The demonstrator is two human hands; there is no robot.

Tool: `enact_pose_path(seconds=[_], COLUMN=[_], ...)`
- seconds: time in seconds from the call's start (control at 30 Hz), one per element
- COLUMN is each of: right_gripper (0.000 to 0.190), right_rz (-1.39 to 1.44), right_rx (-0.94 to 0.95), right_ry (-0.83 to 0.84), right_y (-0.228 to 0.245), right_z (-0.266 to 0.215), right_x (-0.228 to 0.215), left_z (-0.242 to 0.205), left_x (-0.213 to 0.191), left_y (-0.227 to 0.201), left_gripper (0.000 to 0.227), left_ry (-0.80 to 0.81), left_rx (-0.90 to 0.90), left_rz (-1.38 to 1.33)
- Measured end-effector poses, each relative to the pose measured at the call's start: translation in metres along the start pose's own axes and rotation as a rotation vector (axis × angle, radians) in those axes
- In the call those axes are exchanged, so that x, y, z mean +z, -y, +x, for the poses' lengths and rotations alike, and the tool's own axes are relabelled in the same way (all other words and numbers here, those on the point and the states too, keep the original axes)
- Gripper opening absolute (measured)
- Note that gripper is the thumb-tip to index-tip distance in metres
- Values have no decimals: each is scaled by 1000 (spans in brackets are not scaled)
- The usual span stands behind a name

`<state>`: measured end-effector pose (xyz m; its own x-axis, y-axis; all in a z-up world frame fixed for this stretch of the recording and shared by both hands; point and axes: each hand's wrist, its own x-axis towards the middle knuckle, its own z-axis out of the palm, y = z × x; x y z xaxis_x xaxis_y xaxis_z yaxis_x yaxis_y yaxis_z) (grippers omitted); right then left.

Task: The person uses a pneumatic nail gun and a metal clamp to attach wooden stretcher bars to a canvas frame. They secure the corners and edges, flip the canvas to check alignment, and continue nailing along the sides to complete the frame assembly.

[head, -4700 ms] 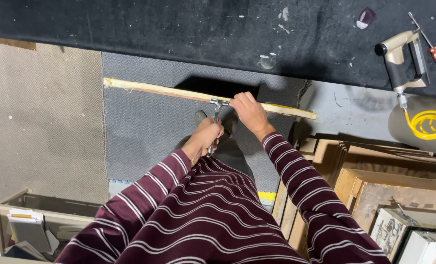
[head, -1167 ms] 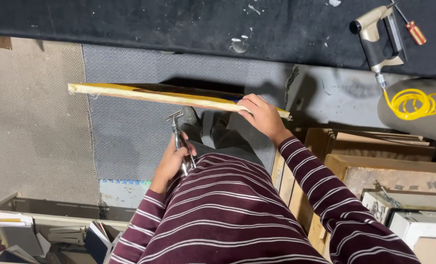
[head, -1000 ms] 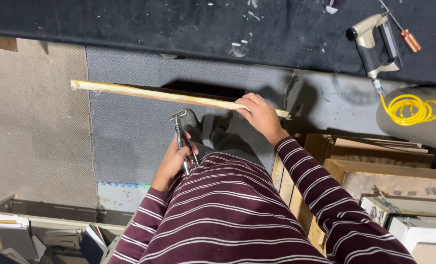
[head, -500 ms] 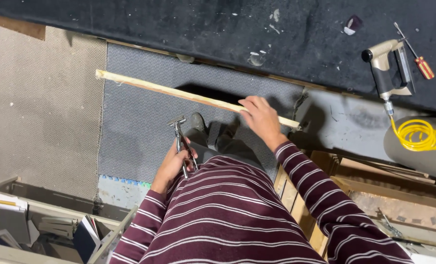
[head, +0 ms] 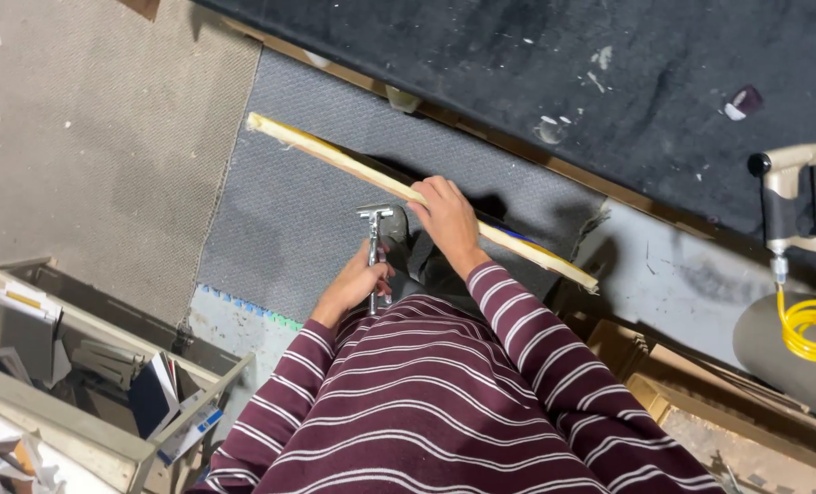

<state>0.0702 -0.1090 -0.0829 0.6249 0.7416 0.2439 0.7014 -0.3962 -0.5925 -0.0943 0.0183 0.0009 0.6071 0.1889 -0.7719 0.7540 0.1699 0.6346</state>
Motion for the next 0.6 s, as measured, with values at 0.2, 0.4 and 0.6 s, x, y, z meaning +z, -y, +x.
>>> enact_pose_path(seconds=[0.2,0.4,0.6], right_gripper=[19,12,21], right_rz=[15,-263,-527], right_rx=[77,-92,-419], right_ry=[32,53,7], right_y=[-2,-4,0], right_z=[7,20,31], right_x=[-10,-18,-37], left_z=[-14,-6,7], left_x=[-15,-33,-51], left_y=[-23,-15,-15], left_gripper=[43,38,38], left_ry=[2,18,18], left_rx=[-12,-22,7], left_rz=[62,123,99])
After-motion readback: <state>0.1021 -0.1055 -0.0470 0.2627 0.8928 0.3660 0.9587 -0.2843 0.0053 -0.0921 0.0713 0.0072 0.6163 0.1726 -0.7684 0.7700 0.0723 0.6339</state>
